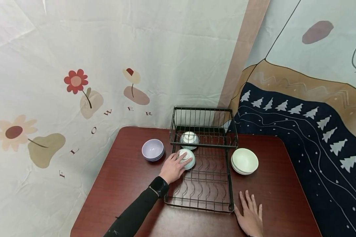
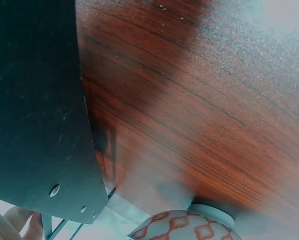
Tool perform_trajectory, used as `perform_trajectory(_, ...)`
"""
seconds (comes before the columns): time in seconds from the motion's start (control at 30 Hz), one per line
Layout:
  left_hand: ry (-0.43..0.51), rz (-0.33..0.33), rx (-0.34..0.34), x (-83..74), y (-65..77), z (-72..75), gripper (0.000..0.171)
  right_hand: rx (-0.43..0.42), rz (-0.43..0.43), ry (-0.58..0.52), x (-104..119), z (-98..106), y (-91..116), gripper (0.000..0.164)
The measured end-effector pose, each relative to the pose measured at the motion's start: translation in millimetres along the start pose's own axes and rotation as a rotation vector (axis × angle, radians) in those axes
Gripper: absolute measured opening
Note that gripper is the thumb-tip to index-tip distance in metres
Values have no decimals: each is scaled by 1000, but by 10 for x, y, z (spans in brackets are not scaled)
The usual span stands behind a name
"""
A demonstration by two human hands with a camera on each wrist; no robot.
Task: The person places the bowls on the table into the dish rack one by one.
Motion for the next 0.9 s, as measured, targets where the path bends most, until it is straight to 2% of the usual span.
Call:
perform_trajectory(0.37, 5, 2, 16, 0, -11, 11, 55, -47, 41, -14, -3, -23, 22, 85)
perform_trajectory(0.9, -6, 5, 17, -3, -6, 10, 55, -47, 46, -16, -20, -34, 16, 84)
Point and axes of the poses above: each hand's wrist, its own y-axis away from the middle knuckle, its own z-axis out of the back of the hand, x = y × z, the point moved 1 cm from there along -y, towards the middle knuckle, and after that the axes turned 4 degrees about y, right-handed, at the moved point
